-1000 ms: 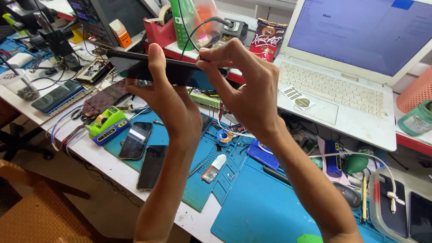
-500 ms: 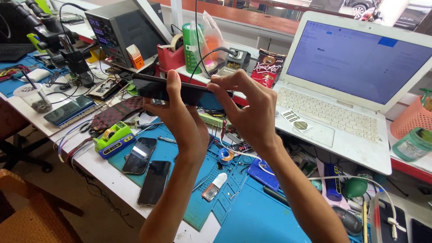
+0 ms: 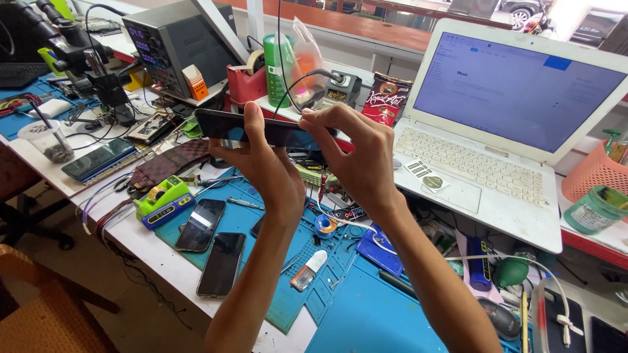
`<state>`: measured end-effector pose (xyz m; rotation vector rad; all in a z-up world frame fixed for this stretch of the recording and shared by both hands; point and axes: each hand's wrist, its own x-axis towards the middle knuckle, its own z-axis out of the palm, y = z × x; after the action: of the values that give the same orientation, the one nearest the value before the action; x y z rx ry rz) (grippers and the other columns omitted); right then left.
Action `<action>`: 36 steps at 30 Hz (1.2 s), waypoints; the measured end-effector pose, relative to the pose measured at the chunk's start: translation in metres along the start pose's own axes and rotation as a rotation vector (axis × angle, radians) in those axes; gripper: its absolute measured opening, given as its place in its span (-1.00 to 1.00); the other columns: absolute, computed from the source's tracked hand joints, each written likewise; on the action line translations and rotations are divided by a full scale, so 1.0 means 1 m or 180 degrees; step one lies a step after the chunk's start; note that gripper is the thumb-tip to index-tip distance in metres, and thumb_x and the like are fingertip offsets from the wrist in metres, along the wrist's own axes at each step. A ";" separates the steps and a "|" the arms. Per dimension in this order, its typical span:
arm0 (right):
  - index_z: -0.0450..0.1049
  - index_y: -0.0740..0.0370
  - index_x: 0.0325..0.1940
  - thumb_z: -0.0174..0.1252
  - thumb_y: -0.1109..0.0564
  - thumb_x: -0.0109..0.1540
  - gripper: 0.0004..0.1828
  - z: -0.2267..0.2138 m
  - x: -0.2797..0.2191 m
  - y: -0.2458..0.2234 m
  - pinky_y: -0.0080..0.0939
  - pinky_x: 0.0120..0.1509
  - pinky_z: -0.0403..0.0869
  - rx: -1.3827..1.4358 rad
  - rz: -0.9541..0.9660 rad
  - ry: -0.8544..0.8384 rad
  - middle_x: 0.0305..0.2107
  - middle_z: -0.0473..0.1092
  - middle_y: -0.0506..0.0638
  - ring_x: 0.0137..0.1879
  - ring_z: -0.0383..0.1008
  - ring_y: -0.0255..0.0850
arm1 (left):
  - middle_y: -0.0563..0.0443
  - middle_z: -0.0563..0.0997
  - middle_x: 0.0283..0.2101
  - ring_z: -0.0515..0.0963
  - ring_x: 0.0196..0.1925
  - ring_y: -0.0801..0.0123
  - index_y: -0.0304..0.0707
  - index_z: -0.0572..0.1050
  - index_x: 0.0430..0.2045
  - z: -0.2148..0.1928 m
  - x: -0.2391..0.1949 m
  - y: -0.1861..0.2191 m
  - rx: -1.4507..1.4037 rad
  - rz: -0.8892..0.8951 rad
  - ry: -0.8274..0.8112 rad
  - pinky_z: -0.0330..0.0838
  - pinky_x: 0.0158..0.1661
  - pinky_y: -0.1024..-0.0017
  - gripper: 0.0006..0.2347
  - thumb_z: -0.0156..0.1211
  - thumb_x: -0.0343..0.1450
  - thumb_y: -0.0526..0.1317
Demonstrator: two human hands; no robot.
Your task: The person removes a transparent case from a black smartphone, then uses a green plastic pry tool to scrape adhesive residue from the phone's edges and back. They continue wiping the screen and body with the tool, turning the phone over to clean multiple sides.
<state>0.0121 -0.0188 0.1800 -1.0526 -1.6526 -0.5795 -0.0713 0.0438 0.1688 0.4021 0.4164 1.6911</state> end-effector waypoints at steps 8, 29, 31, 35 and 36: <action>0.56 0.23 -0.23 0.30 0.32 0.27 -0.93 0.006 -0.007 0.013 0.22 -0.06 0.62 0.0300 0.0288 0.0096 -0.33 0.59 0.17 -0.20 0.67 0.17 | -0.37 0.18 0.24 0.25 0.22 -0.01 0.14 0.04 0.23 -0.013 0.009 -0.036 -0.0115 0.0491 -0.0581 0.37 0.17 -0.03 -0.39 0.38 0.42 -0.02; 0.57 0.24 0.10 0.26 0.27 0.27 -0.71 -0.070 -0.128 -0.019 -0.11 0.03 0.62 0.1020 0.1887 -0.0159 -0.21 0.58 0.07 -0.09 0.65 -0.15 | 0.15 0.31 -0.38 0.41 -0.48 0.49 0.01 0.06 0.18 -0.082 -0.053 -0.081 0.0785 0.0070 -0.1719 0.48 -0.45 0.42 -0.51 0.24 0.47 -0.11; 0.60 0.22 0.05 0.31 0.24 0.23 -0.71 -0.083 -0.168 -0.022 -0.18 0.03 0.62 0.1144 0.2458 -0.0210 -0.25 0.58 0.05 -0.12 0.63 -0.25 | 0.23 0.31 -0.37 0.35 -0.37 0.60 -0.03 0.08 0.20 -0.102 -0.068 -0.095 0.1323 0.0108 -0.2183 0.45 -0.38 0.46 -0.43 0.39 0.43 -0.14; 0.57 0.37 0.01 0.37 0.28 0.14 -0.65 -0.112 -0.267 -0.020 -0.07 0.04 0.65 0.1745 0.4183 0.0019 -0.29 0.55 0.13 -0.17 0.61 -0.20 | -0.19 0.61 -0.16 0.62 -0.13 0.19 -0.05 0.15 0.15 -0.137 -0.117 -0.127 0.2777 -0.0803 -0.2807 0.52 -0.08 0.15 -0.29 0.56 0.22 -0.09; 0.55 0.42 -0.01 0.38 0.30 0.12 -0.64 -0.119 -0.287 -0.019 -0.08 0.00 0.65 0.1891 0.4530 0.0109 -0.30 0.53 0.15 -0.20 0.63 -0.18 | -0.23 0.64 -0.12 0.66 -0.05 0.03 -0.02 0.15 0.14 -0.143 -0.127 -0.137 0.3232 -0.1059 -0.2977 0.47 0.00 0.03 -0.26 0.57 0.17 -0.03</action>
<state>0.0763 -0.2242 -0.0450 -1.3922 -0.6091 0.7712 -0.0032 -0.0684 -0.0270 1.6659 0.5583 0.7086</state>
